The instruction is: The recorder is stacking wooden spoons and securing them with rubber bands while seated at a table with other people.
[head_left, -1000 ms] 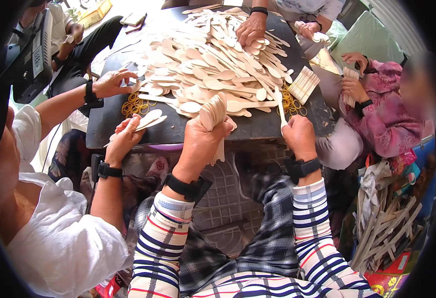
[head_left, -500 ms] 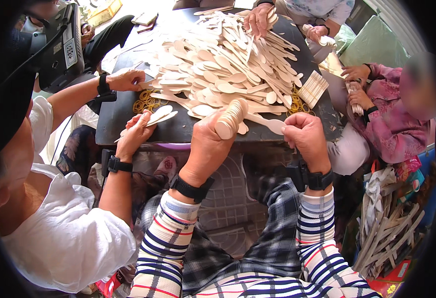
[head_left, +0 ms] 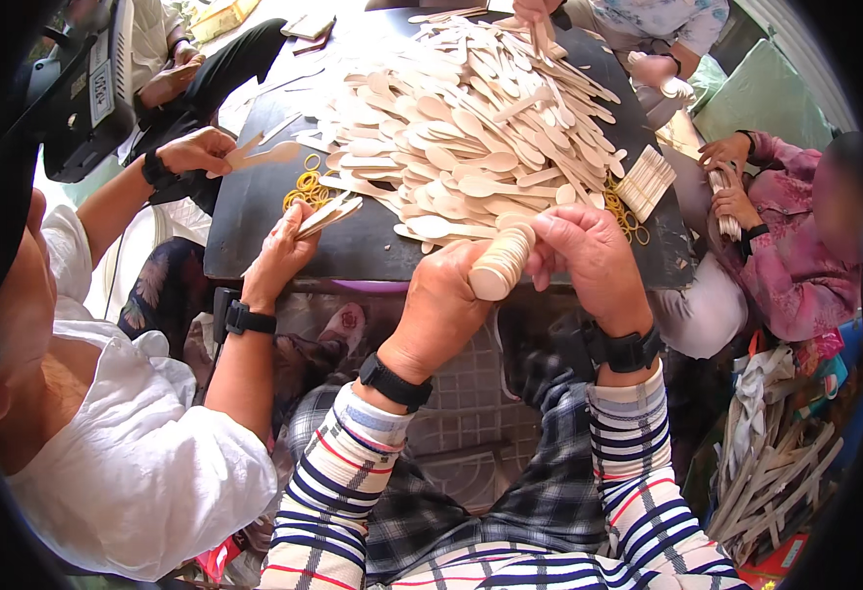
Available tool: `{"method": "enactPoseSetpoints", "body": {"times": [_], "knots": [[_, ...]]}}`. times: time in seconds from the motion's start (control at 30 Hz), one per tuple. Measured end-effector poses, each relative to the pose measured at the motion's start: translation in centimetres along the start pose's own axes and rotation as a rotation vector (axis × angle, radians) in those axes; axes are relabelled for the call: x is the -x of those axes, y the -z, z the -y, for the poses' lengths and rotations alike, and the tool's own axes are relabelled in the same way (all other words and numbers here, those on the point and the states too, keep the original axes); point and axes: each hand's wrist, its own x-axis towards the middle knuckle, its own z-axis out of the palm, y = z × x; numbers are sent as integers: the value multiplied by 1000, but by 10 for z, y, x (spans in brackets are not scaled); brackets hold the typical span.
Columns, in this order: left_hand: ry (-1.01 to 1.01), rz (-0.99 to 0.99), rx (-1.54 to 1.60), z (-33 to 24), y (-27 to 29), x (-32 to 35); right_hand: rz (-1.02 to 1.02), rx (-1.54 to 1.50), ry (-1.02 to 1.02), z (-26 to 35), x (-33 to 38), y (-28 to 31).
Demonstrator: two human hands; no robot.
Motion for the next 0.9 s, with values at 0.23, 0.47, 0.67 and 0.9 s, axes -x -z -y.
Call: {"method": "enactPoseSetpoints", "body": {"times": [0.23, 0.47, 0.67, 0.9], "knots": [[474, -326, 619, 28, 30, 1, -302, 489, 142, -56, -20, 35], [608, -254, 694, 32, 40, 6, -340, 1008, 159, -62, -23, 17], [751, -154, 784, 34, 17, 10, -403, 1266, 275, -76, -34, 21], [894, -54, 990, 42, -9, 12, -407, 1309, 202, -81, -41, 22]]}}
